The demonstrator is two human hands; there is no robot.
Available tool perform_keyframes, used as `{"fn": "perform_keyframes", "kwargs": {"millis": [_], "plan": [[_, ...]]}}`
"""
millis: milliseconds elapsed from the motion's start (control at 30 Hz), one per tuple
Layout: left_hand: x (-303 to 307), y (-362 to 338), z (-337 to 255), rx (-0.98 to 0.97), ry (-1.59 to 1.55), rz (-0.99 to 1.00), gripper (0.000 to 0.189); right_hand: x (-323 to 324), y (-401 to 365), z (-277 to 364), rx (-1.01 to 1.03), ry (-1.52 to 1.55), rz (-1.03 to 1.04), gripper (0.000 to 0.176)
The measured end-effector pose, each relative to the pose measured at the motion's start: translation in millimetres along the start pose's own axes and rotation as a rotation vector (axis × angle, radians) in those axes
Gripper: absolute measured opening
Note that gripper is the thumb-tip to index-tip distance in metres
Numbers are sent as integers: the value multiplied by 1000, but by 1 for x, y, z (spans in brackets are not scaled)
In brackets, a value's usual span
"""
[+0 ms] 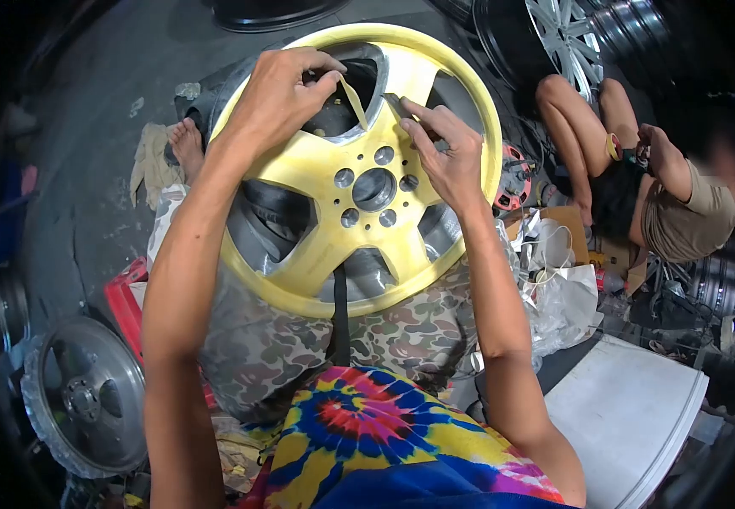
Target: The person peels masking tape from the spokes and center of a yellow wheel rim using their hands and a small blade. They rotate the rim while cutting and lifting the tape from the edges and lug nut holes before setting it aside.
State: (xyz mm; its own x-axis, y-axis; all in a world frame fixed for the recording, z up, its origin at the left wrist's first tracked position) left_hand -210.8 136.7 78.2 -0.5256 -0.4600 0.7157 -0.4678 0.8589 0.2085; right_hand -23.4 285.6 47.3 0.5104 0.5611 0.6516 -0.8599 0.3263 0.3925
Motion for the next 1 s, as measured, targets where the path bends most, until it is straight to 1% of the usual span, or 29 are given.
{"fn": "perform_keyframes", "kwargs": {"millis": [33, 100, 133, 200, 267, 333, 367, 400, 467, 500, 533, 600, 667, 733, 800, 867, 933, 967, 1000], "plan": [[3, -1, 2, 5, 4, 1, 26, -3, 0, 0, 1, 6, 2, 26], [-2, 0, 13, 132, -360, 193, 27, -10, -1, -4, -28, 44, 0, 24], [0, -1, 14, 130, -361, 196, 27, -14, -3, -3, -31, 42, -3, 24], [9, 1, 16, 91, -682, 129, 28, -31, -7, 4, 16, 104, 56, 23], [10, 1, 16, 97, -661, 122, 30, -35, -10, 7, 1, 107, 44, 25], [9, -2, 3, -15, -482, 11, 29, -34, -15, 5, -173, 266, -17, 29], [8, -8, -14, -106, -246, -29, 29, -32, -22, -6, -206, 302, -55, 31], [-2, -11, -23, -169, -210, 23, 31, -27, -27, -7, -206, 308, -73, 31], [-27, -13, -30, -249, 82, 35, 37, -16, -47, -16, -383, 460, -135, 30], [-38, -10, -30, -186, 132, 118, 48, -11, -57, -19, -381, 401, -131, 29], [-44, -6, -30, -190, 132, 117, 48, -11, -67, -20, -380, 399, -134, 29], [-56, 9, -23, -177, 277, 86, 56, -15, -91, -31, -489, 544, -176, 28], [-62, 16, -20, -200, 284, 69, 58, -20, -109, -38, -511, 528, -173, 25], [-67, 18, -18, -180, 324, 67, 60, -21, -120, -40, -518, 607, -250, 21], [-68, 16, -18, -193, 349, 78, 58, -25, -124, -43, -531, 613, -260, 19], [-62, 13, -19, -199, 371, 76, 57, -25, -123, -42, -457, 461, -273, 19], [-47, 9, -29, -263, 256, 119, 42, -25, -115, -29, -457, 446, -258, 19], [-38, 8, -30, -257, 255, 115, 42, -26, -110, -21, -459, 434, -253, 19], [-24, 6, -30, -259, 132, 43, 34, -28, -104, -16, -459, 435, -249, 19]]}}
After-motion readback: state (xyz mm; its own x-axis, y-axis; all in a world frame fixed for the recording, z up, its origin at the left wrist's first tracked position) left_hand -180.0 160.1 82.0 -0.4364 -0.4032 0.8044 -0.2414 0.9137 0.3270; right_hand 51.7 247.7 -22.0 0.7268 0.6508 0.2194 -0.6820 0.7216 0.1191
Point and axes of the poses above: each hand's wrist, its own y-axis towards the middle knuckle, its own x-axis out of the back of the hand, z = x × y, the point moved 6 cm from there along y, towards the middle knuckle, and after that the axes turned 9 degrees about z, right-handed, at the moved point
